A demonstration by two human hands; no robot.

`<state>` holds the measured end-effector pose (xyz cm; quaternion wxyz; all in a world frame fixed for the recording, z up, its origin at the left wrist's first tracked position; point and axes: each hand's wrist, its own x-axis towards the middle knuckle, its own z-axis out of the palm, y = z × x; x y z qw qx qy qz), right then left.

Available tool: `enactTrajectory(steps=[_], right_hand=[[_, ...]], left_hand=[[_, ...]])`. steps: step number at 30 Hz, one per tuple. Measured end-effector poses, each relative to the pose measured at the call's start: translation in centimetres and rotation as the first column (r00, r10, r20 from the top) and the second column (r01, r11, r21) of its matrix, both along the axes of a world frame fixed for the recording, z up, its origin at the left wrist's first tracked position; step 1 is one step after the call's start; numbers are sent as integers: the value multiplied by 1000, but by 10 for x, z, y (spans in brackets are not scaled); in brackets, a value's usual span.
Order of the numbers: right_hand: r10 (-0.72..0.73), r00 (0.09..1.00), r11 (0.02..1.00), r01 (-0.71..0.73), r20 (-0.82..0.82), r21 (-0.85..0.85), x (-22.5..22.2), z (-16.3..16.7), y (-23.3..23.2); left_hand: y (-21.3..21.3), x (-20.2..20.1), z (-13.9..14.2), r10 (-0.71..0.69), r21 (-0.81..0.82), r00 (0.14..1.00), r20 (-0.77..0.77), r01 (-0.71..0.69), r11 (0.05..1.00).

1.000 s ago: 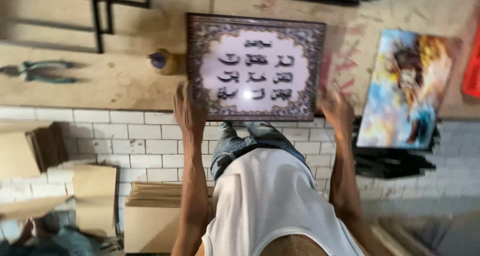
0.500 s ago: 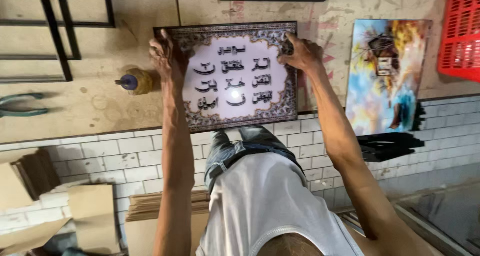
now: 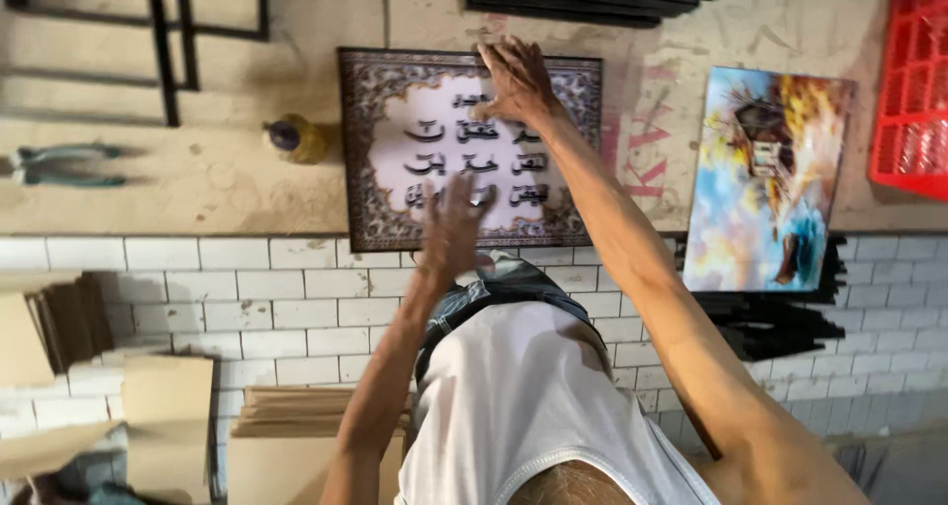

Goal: The person applies glue to the inner edges of rectangular frames, places printed images into the frames, and stacks the completed assemblies. The person handles multiple frames and images, using a squeeze bottle to apply adhesive along the frame edges before inserting the images.

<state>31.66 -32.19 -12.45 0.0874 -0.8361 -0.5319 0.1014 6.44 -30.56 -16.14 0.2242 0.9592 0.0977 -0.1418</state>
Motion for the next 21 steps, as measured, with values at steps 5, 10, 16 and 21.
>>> enactTrajectory(steps=[5,10,16,21], right_hand=[[19,998,998,-24,65,64,-10,-11,19],[-93,994,995,91,50,50,-21,-15,10],[-331,940,843,332,-79,422,-54,-19,-103],[-765,605,635,765,-219,-106,-95,-22,-218]], left_hand=[[-18,-9,-30,-94,141,991,97,80,987],[-15,-6,-31,-151,216,986,70,133,967],[29,-59,-26,488,-173,795,362,-457,873],[50,-103,-50,754,-297,548,362,-698,651]])
